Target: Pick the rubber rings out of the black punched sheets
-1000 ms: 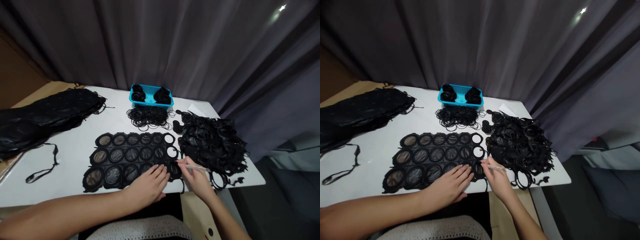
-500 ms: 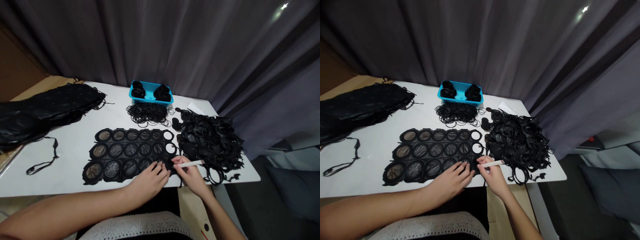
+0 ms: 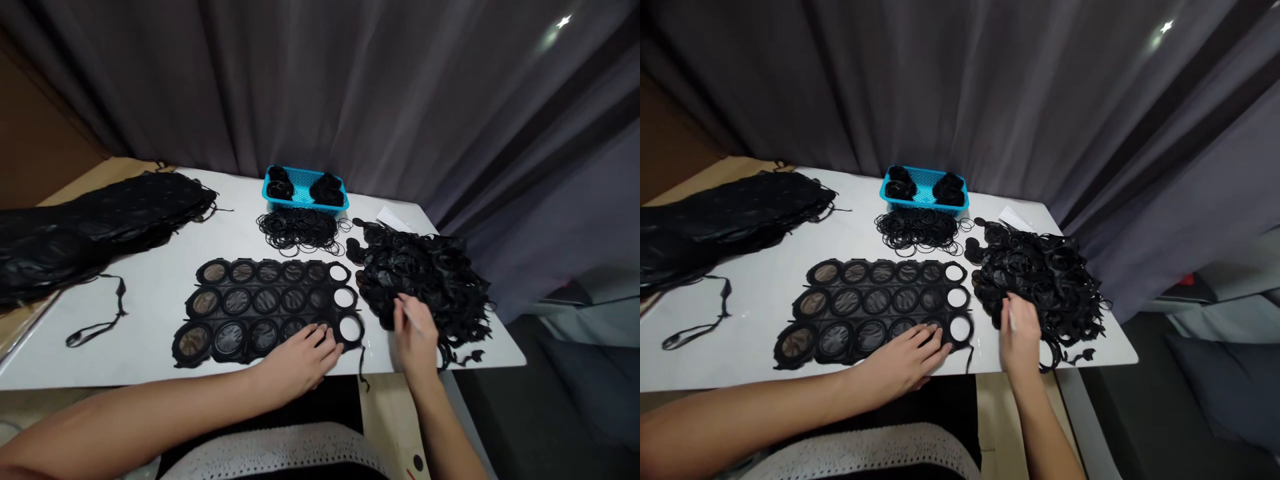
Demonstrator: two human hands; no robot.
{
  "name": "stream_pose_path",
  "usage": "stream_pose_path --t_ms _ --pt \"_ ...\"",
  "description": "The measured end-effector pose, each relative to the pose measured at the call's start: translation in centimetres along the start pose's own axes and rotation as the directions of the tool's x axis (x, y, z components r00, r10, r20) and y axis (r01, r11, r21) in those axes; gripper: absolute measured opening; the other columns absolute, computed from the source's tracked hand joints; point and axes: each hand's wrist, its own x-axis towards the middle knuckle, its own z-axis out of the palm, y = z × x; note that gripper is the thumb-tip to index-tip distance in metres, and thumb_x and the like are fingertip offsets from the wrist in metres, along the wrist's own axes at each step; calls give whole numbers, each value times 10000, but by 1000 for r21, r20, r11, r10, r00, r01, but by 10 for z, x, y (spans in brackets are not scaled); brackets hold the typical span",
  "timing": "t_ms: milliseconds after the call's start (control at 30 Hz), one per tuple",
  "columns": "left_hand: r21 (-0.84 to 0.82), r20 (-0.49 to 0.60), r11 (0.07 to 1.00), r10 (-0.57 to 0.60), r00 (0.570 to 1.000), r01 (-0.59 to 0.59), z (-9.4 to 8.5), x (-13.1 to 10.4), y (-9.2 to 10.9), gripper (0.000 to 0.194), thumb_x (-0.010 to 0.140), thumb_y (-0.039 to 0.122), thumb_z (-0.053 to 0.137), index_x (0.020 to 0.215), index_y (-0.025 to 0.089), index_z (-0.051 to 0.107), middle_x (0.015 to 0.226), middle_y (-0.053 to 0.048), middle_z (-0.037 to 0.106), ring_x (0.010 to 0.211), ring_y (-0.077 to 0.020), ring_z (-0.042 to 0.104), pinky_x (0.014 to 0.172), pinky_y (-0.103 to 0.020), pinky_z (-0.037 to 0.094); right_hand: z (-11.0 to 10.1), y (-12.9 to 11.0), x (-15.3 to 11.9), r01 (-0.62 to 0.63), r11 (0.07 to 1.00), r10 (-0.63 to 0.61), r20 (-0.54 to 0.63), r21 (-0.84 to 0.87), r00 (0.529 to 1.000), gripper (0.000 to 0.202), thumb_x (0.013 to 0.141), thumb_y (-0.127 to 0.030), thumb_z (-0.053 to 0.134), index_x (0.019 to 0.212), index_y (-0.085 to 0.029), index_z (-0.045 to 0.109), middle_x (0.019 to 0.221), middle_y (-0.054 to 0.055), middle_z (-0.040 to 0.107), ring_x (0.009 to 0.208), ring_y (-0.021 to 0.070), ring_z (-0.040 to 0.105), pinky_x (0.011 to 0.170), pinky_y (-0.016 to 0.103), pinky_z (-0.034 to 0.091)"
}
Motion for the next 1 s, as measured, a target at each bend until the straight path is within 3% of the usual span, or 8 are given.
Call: stream_pose_path --t_ms 100,200,367,467,567,700,800,1000 --pt "-190 44 981 55 997 -46 -9 -14 -15 681 917 369 642 1492 110 384 1505 -184 397 1409 -321 363 1169 -422 291 -5 4 7 -116 991 116 5 72 993 185 1018 -272 439 972 -163 581 951 95 676 869 215 630 790 320 491" --pt "-385 122 919 136 983 -80 -27 -34 -40 715 942 420 609 1536 135 333 1596 -171 253 1491 -288 233 1208 -394 253 -2 -16 1 -116 951 64 184 287 981 179 1016 -293 455 951 -180 576 962 60 690 875 182 654 788 273 485" --pt "-470 229 877 10 973 101 -48 -60 -67 699 964 456 571 1568 244 289 1621 -118 209 1473 -276 290 1170 -393 331 10 -59 -15 -186 836 -81 450 517 889 194 1022 -293 435 974 -193 595 974 37 672 916 165 636 828 263 460" --pt "-369 179 925 -27 983 92 -39 -62 -51 676 967 492 555 1552 244 323 1597 -114 282 1478 -302 269 1191 -468 275 13 -69 -17 -288 768 -110 560 572 821 196 1016 -296 438 944 -200 592 954 27 659 903 162 619 824 270 450" --pt "-209 52 970 -117 992 125 -18 -57 -22 710 923 492 625 1521 205 369 1566 -157 327 1464 -332 283 1193 -518 243 14 -70 -16 -332 729 -127 596 598 793 192 1000 -291 464 869 -193 565 979 39 649 942 176 603 855 295 438" --pt "-89 -72 975 -211 975 204 6 -51 5 593 918 272 640 1458 142 432 1493 -175 422 1420 -313 357 1187 -491 278 17 -69 -15 -348 702 -144 603 621 785 204 987 -281 484 811 -188 529 985 55 627 963 186 587 868 318 433" --pt "-56 -114 973 -231 966 226 11 -49 11 482 946 154 541 1421 118 463 1442 -165 469 1397 -310 381 1164 -466 330 18 -69 -15 -327 706 -168 598 628 784 188 987 -266 481 821 -189 528 985 53 610 965 185 579 873 327 433" --pt "-69 -136 972 -232 963 225 7 -46 9 409 956 120 486 1364 111 509 1388 -158 511 1361 -306 420 1129 -462 392 13 -71 -14 -240 756 -207 570 609 795 138 993 -227 480 876 -188 541 1008 60 603 976 189 582 874 343 460"
